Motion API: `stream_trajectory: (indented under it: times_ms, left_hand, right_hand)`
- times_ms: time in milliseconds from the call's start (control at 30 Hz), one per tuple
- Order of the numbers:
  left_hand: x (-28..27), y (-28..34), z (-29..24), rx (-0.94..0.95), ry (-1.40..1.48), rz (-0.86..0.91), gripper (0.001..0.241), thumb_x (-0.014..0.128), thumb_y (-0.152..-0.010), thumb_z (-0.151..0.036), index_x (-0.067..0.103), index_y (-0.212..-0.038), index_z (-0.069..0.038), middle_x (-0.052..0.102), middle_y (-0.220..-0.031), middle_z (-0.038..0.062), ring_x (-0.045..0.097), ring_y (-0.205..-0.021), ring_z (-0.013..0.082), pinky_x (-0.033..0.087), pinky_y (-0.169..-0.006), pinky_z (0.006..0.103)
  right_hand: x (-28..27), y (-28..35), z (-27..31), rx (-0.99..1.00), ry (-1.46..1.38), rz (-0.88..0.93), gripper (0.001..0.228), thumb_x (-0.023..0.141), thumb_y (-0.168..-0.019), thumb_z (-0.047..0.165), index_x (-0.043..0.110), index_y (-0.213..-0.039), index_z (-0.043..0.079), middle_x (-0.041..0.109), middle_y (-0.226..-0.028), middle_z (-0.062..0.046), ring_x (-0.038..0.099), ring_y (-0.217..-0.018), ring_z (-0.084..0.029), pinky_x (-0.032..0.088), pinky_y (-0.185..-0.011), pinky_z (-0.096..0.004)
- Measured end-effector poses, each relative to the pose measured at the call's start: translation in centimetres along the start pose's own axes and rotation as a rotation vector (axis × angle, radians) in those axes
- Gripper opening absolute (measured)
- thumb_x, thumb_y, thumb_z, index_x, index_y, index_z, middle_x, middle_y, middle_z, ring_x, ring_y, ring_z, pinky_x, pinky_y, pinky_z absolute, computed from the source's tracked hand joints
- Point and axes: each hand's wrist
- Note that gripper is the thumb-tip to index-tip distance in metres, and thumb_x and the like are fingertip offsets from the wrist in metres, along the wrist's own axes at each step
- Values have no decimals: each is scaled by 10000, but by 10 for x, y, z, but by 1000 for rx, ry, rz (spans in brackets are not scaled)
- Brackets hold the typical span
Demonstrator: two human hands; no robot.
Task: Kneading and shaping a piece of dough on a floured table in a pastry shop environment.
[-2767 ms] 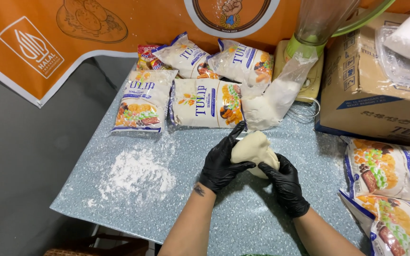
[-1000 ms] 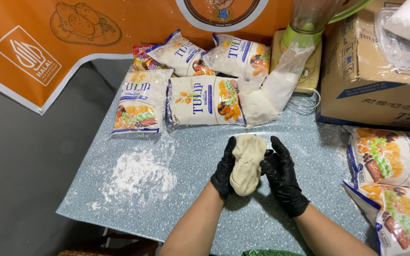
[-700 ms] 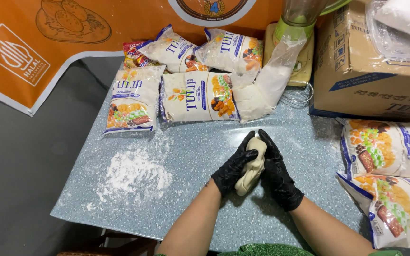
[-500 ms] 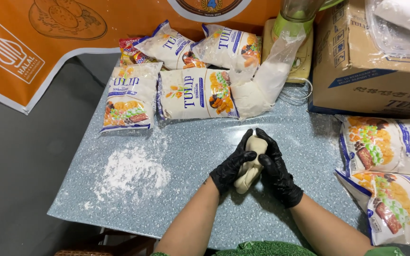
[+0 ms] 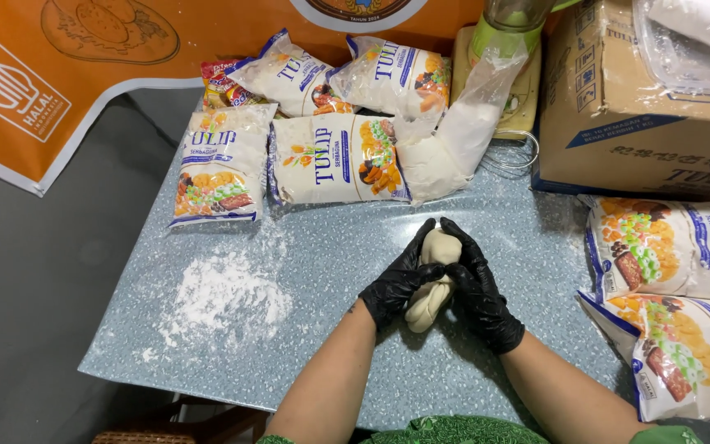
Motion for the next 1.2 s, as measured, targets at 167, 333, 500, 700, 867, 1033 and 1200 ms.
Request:
stream_trajectory:
  times_ms: [167, 333, 500, 700, 867, 1033, 1200]
  left_hand:
    - [15, 12, -23, -19, 149, -67, 694, 663, -1022, -288, 359, -1622, -120, 468, -1581, 153, 477, -1413, 205, 404, -1172, 362]
    - [38, 22, -46, -76, 109, -120, 689, 723, -958, -230, 427, -1573, -140, 578, -1443, 140, 571, -1293, 217, 443, -1130, 338]
    - [29, 17, -35, -32, 51, -120, 750, 721, -957, -187, 364, -1617, -162, 552, -1497, 145, 558, -1333, 205, 439, -1142, 341]
    - [-13, -11, 13, 99, 142, -232, 740, 716, -990, -203, 332, -1620, -145, 623, -1350, 108, 611, -1207, 162, 516, -1068, 325]
    - [36, 23, -56, 80, 47, -607, 650, 765, -911, -373, 557, -1496, -182, 681, -1290, 120, 651, -1156, 209, 549, -1018, 365]
    - [-1, 7, -38, 33, -131, -760, 657, 786, -857, -556, 564, -1415, -289, 659, -1256, 71, 630, -1125, 210, 523, -990, 376]
    - [18, 9, -66, 129, -32, -795, 326, 692, -953, -480, 755, -1154, -232, 618, -894, 17, 556, -863, 138, 506, -854, 284]
  right_hand:
    - [15, 6, 24, -3, -44, -35, 489, 689, -946, 168, 571, -1418, 123, 591, -1428, -102, 578, -1239, -190, 495, -1031, -369]
    - [20, 4, 28, 5, -66, -46, 435, 672, -965, 166, 597, -1390, 111, 623, -1399, -113, 597, -1216, -191, 508, -1009, -361]
    - [21, 6, 27, 29, -94, -58, 385, 655, -983, 165, 623, -1362, 99, 656, -1370, -124, 616, -1192, -192, 522, -987, -353]
    - [23, 10, 22, 34, -143, -88, 340, 638, -1002, 164, 650, -1333, 88, 688, -1341, -135, 634, -1169, -194, 535, -965, -346]
    - [22, 15, 11, 147, -228, -2, 414, 585, -1020, 273, 614, -1381, 73, 740, -1194, -166, 738, -951, -229, 619, -741, -343]
    - [27, 16, 9, 187, 49, 84, 583, 864, -788, 70, 669, -1336, 81, 741, -1243, -154, 694, -1102, -216, 588, -918, -409]
    - [-8, 4, -65, 192, 775, 108, 368, 830, -826, 545, 750, -1099, 312, 764, -1031, -27, 726, -1052, -238, 577, -927, -384]
Point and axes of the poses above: each hand's wrist, its own y-axis away from the middle knuckle, its own x-axis out of the palm, z = x × y
